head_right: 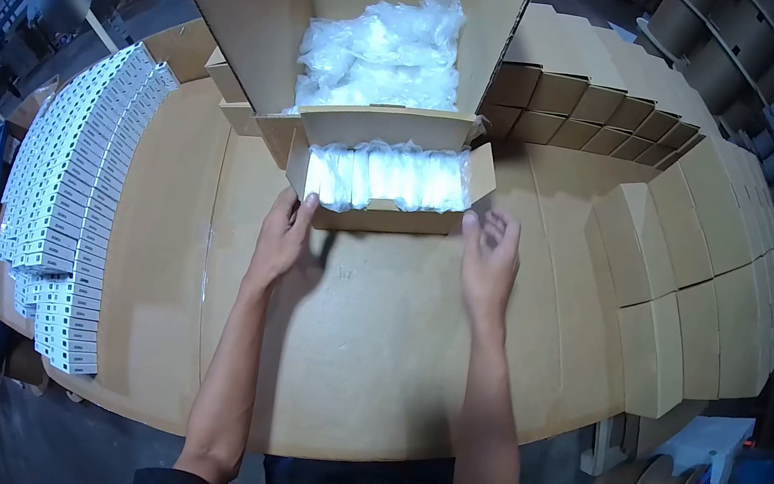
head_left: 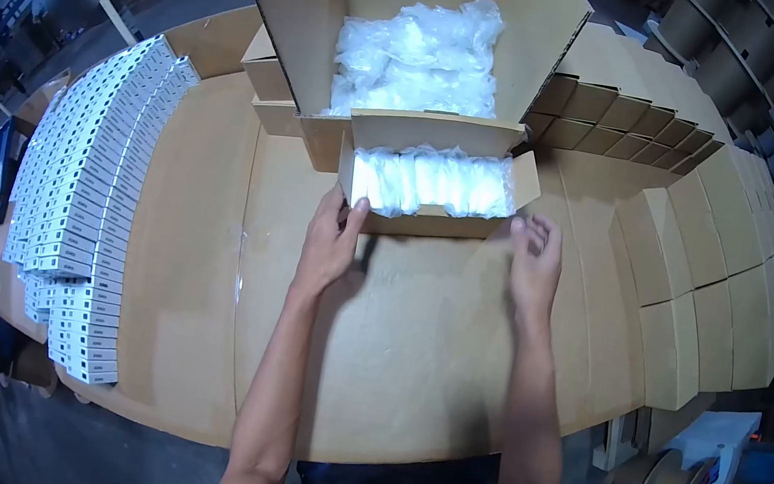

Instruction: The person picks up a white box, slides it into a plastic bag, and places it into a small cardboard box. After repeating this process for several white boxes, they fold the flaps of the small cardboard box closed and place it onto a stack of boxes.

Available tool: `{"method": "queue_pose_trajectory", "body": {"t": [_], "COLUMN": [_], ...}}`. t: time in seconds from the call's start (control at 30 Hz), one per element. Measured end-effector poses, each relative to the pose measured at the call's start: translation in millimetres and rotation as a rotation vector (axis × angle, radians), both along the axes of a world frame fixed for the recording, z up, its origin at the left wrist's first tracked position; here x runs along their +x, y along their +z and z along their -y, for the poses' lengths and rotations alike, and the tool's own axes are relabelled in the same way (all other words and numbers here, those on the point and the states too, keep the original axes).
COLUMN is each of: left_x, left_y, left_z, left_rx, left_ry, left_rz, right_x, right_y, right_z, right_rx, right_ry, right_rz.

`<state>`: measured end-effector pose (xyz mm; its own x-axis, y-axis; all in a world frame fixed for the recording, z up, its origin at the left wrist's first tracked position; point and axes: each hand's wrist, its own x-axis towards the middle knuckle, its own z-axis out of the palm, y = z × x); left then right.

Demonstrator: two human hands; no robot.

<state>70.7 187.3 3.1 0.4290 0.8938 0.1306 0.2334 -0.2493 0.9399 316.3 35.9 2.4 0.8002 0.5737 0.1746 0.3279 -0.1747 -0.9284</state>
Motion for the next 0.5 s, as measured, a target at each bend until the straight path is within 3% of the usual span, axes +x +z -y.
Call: {"method": "queue_pose_trajectory", "body": {"t": [0.13, 0.23, 0.27, 0.37, 0.5], "left_x": [20.0, 23.5, 22.4, 9.9, -20.8], "left_y": [6.7, 10.7, 11.7, 12.1, 27.2], "left_z": [-7.0, -3.5, -0.2, 22.1, 77.6], "left_rx": [0.06, 0.042, 0.025, 0.032, -0.121], "left_ry": [0.186, 0.256, 0.267, 0.235, 0.167], "left_rz": [-0.127, -0.196, -0.226, -0.231, -0.392], "right_x": [27.5, 32.2, 29.9, 27.6, 5.7], "right_y": [6.9, 29.3, 25.6, 30.3, 32.8], "right_z": [-45.9, -50.0, -44.9, -15.7, 40.3], "right_rx": [-0.09, -0.287, -0.198, -0.358, -0.253], "right_ry": [0.149, 0.182, 0.186, 0.234, 0.25], "right_rz": [-0.091, 0.03, 0.047, 0.021, 0.091]}}
